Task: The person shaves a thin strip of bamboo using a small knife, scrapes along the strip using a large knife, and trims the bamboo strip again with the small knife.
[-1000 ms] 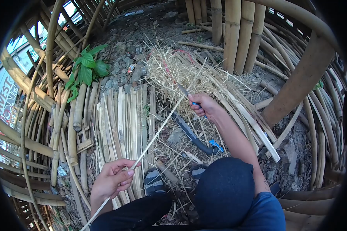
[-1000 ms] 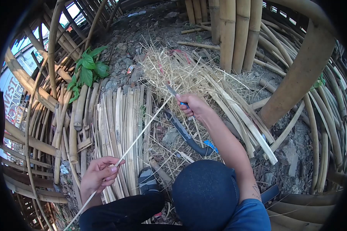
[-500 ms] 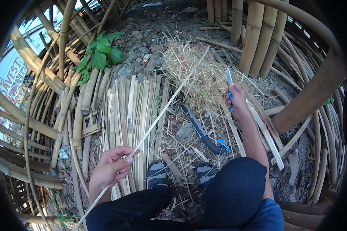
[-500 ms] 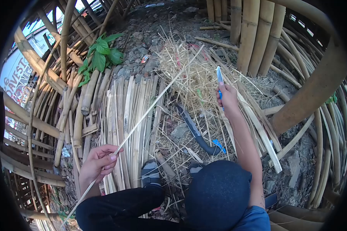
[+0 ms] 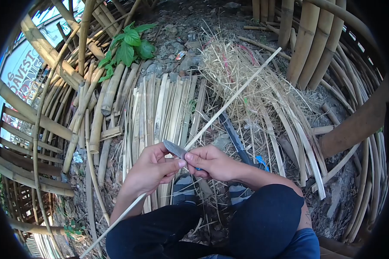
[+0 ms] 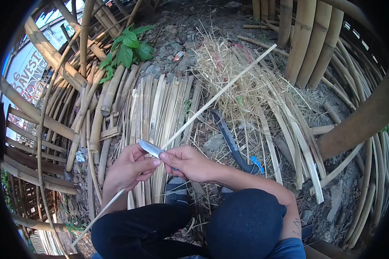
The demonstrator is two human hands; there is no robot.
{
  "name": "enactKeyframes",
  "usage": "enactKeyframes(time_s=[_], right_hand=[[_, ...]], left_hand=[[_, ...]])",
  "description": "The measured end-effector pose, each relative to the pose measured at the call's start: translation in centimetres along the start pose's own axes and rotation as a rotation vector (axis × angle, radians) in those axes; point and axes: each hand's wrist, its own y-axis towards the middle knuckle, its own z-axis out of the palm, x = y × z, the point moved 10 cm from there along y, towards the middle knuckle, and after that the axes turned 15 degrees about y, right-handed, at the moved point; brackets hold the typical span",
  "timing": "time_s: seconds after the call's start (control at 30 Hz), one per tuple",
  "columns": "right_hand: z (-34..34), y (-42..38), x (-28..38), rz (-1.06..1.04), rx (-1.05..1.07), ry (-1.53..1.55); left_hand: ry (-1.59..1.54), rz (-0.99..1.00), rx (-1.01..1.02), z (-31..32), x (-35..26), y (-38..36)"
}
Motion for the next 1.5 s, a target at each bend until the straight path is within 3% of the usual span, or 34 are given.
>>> enactKeyframes(time_s=[0.23, 0.57, 1.07, 1.13, 1.23, 1.3, 1.4, 1.5], right_hand=[[-1.9, -0.6, 0.1, 0.072, -0.128, 0.070], [0.0, -0.6, -0.7, 0.087, -0.026, 0.122], [-4.0, -0.8, -0.3, 0.028, -0.155, 0.039], [-7.8, -1.6, 0.8, 0.003, -0.394, 0.173], [-13.2, -3.7, 3.3, -0.083, -0.554, 0.174], [-13.6, -3.9, 3.2, -0.071, -0.521, 0.201], [-6.0, -2.4, 2.1, 0.015, -0.289, 0.127], [-1.8, -1.3, 0.0, 0.110, -0.184, 0.089]], left_hand=[[0.035, -0.009, -0.045, -0.4, 0.2, -0.2], [0.007, -0.033, -0.056, 0.1, 0.0, -0.2], [0.078, -0.038, -0.056, -0.3, 0.5, -0.5], [0.087, -0.043, -0.064, -0.5, 0.2, -1.4], [0.100, -0.037, -0.072, -1.4, -0.1, -2.4], [0.102, -0.044, -0.085, -1.6, 0.6, -2.3], [0.054, -0.085, -0.008, -0.2, 0.8, -1.6], [0.111, -0.069, -0.028, 0.0, 0.7, -1.1]])
